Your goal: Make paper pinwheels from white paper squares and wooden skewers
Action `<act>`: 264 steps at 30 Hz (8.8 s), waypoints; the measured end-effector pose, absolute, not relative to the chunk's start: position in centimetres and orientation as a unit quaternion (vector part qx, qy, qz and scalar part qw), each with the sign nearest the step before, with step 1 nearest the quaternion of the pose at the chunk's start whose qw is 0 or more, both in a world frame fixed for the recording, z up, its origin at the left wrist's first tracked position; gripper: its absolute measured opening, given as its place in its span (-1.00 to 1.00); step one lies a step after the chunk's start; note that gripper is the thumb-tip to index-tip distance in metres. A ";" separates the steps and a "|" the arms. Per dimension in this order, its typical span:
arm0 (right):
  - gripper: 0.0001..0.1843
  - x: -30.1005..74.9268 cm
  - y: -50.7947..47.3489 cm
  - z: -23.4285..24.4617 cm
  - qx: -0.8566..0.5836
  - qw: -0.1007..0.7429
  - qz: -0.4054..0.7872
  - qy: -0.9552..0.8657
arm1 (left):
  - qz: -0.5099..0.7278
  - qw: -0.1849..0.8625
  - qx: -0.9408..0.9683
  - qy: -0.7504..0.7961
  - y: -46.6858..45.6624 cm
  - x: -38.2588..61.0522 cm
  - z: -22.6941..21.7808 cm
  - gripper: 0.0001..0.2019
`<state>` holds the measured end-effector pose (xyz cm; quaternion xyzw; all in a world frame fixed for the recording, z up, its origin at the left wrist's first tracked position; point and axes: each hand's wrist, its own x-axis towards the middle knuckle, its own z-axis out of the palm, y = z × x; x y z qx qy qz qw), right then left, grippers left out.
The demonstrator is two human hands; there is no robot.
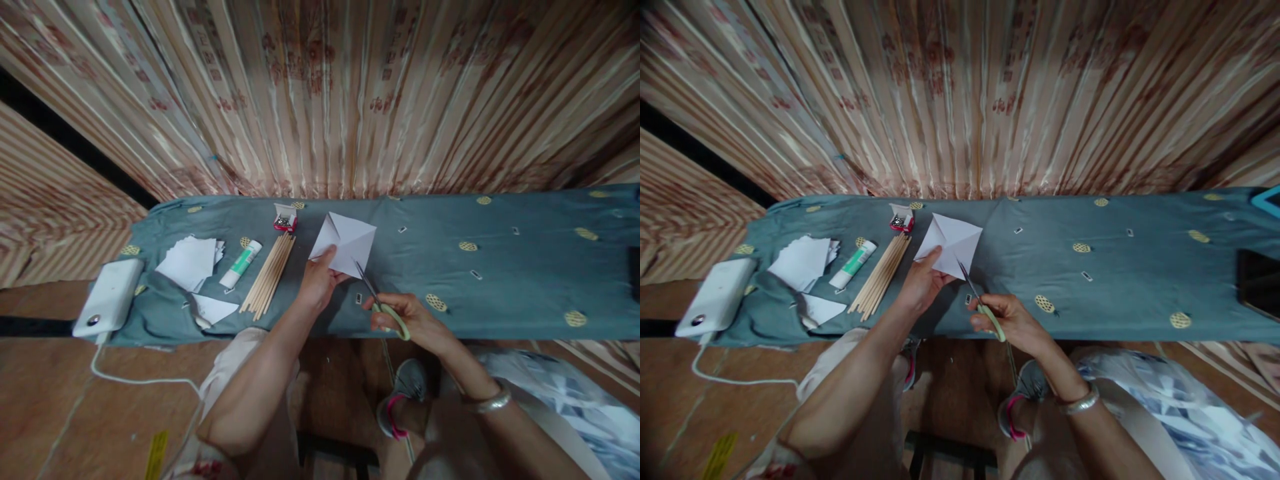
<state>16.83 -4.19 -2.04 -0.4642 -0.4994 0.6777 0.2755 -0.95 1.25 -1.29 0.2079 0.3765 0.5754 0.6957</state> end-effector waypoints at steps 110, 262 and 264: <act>-0.55 17.8 -5.4 -1.4 -0.484 0.302 0.628 -0.529 | 0.573 0.626 0.281 0.448 0.1 3.0 -1.2 -0.73; -0.58 25.8 -3.9 -1.5 -0.734 -0.035 0.114 -0.669 | 0.493 0.617 0.336 0.514 0.5 3.2 -3.8 -0.96; -0.53 26.9 -3.4 -1.2 -0.755 -0.053 0.097 -0.646 | 0.479 0.618 0.346 0.519 0.3 3.1 -4.1 -0.93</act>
